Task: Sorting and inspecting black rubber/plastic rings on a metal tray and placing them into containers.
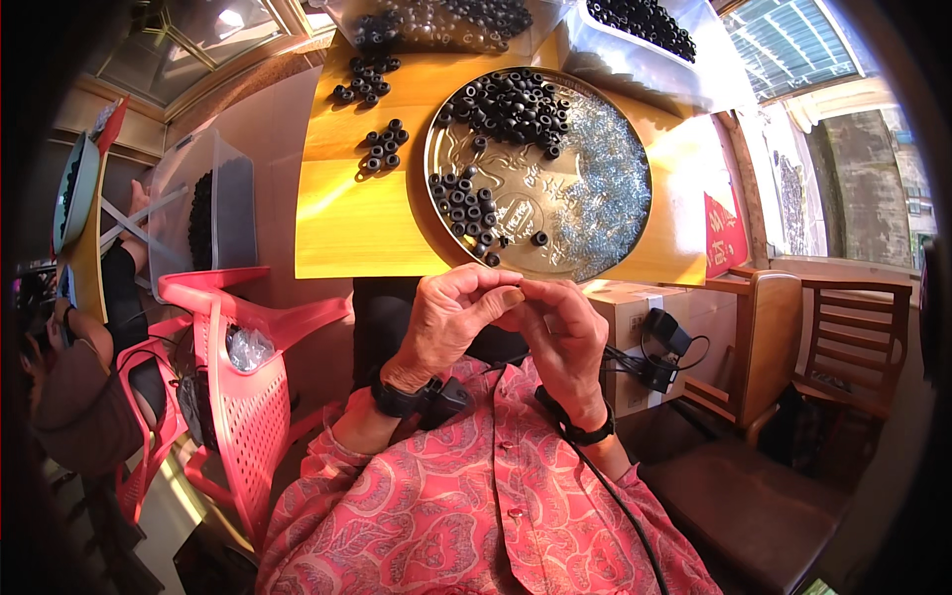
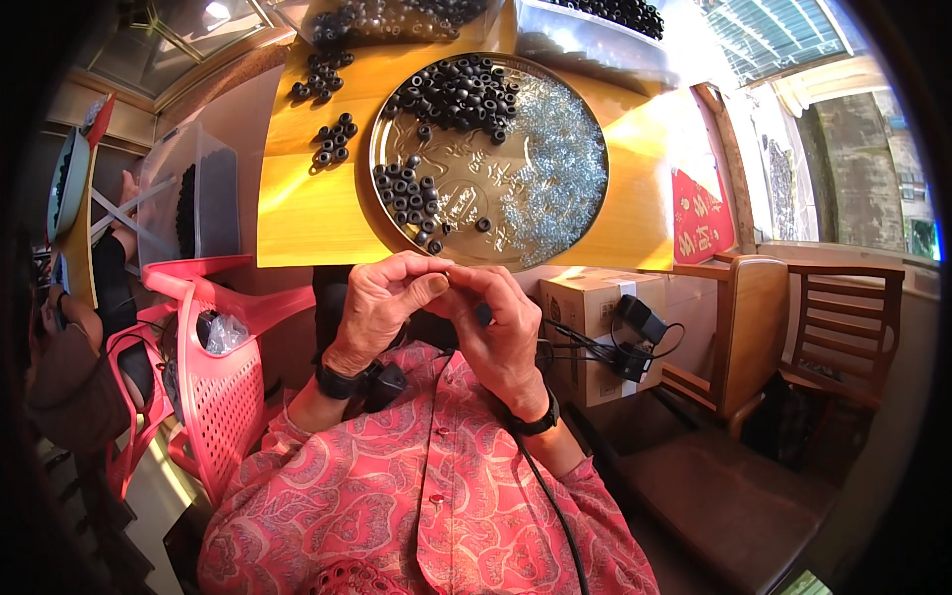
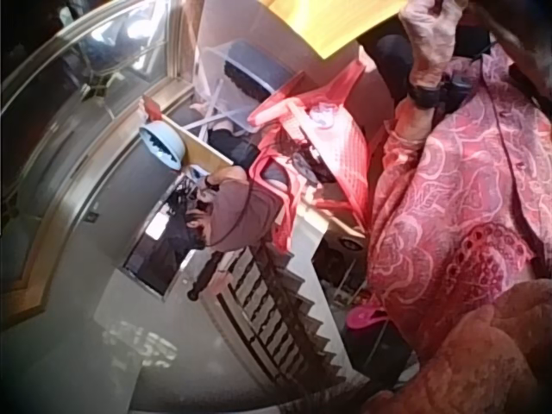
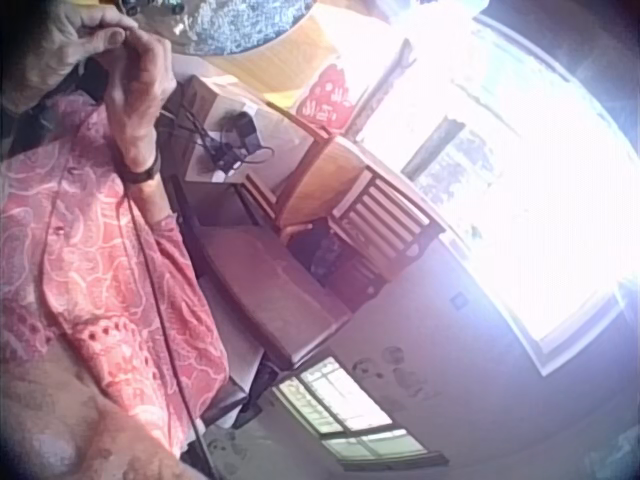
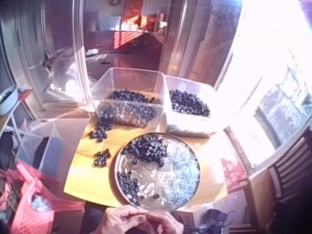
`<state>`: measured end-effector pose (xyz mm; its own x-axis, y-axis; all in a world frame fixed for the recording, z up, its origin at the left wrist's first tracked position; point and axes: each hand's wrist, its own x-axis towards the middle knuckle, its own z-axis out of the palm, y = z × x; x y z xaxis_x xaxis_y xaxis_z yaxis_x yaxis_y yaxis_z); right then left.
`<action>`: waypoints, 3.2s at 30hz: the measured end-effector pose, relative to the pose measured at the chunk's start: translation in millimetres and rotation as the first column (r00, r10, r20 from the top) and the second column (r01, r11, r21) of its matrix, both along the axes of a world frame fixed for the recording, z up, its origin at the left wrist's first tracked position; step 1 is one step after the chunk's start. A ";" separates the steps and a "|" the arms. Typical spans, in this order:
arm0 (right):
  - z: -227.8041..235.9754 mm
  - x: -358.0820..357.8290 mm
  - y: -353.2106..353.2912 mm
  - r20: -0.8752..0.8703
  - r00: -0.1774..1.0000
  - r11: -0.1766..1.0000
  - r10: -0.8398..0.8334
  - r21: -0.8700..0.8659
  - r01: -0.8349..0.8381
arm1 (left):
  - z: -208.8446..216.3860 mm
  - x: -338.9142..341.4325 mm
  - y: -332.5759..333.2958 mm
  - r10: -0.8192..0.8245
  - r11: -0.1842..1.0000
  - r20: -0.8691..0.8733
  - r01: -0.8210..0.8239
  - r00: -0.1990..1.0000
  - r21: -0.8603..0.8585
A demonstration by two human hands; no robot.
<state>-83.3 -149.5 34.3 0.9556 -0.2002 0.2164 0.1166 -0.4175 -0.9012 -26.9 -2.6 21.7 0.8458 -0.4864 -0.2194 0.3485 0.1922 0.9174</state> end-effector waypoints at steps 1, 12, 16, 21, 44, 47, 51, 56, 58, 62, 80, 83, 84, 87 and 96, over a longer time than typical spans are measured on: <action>-2.9 -1.2 -0.2 -0.006 1.000 0.997 0.005 0.077 -0.005 | -0.6 0.6 1.1 -0.010 0.999 -0.036 0.009 0.999 -0.041; 0.5 -4.3 9.5 -0.078 0.994 0.859 -0.070 0.501 0.100 | 0.8 7.3 18.3 -0.048 0.890 -0.302 -0.096 0.952 -0.445; 2.2 -1.6 12.6 -0.066 0.996 0.858 -0.052 0.508 0.079 | 3.6 8.3 20.4 -0.066 0.839 -0.327 -0.125 0.943 -0.529; 10.1 7.3 19.5 0.060 0.997 0.959 0.055 0.276 -0.070 | 4.1 6.4 19.3 -0.099 0.816 -0.306 -0.098 0.947 -0.570; 8.3 25.3 50.4 0.033 0.980 0.883 0.198 0.429 -0.193 | -3.2 4.8 28.8 0.040 0.775 -0.165 -0.135 0.986 -0.617; 19.5 24.6 48.7 0.028 0.976 0.908 0.214 0.362 -0.210 | 1.5 6.1 29.2 0.024 0.753 -0.151 -0.117 0.988 -0.648; 24.3 27.2 45.5 0.088 0.970 0.916 0.226 0.319 -0.242 | -3.3 6.4 29.1 0.005 0.737 -0.131 -0.092 0.991 -0.670; 21.2 27.8 36.4 0.067 0.970 0.895 0.235 0.374 -0.243 | 5.2 8.7 28.3 0.033 0.799 -0.116 -0.096 0.993 -0.593; 25.9 24.6 32.5 0.017 0.973 0.823 0.230 0.531 -0.204 | 8.6 16.1 31.2 0.060 0.843 -0.170 -0.141 0.984 -0.519; 25.1 25.9 13.6 -0.014 0.989 0.782 0.145 0.614 -0.106 | 23.3 43.0 33.8 0.191 0.869 -0.210 -0.264 0.959 -0.418; 6.4 9.7 -18.9 -0.073 0.997 0.788 -0.023 0.612 0.063 | 99.5 262.1 14.0 0.420 0.907 0.197 -0.403 0.886 -0.122; -2.6 7.9 -30.2 -0.093 0.993 0.798 -0.066 0.593 0.108 | 82.2 226.7 17.9 0.396 0.918 0.181 -0.389 0.900 -0.074; -5.1 7.8 -34.8 -0.107 0.990 0.803 -0.089 0.581 0.135 | 76.8 212.8 17.2 0.374 0.927 0.176 -0.371 0.911 -0.052; -10.8 10.3 -45.0 -0.070 0.988 0.803 -0.137 0.577 0.152 | 55.6 171.9 17.3 0.361 0.930 0.180 -0.368 0.915 0.005; -22.0 14.1 -55.6 -0.154 0.947 0.877 -0.282 0.359 0.320 | 2.1 69.4 -36.2 -0.086 0.782 0.645 -0.350 0.759 0.516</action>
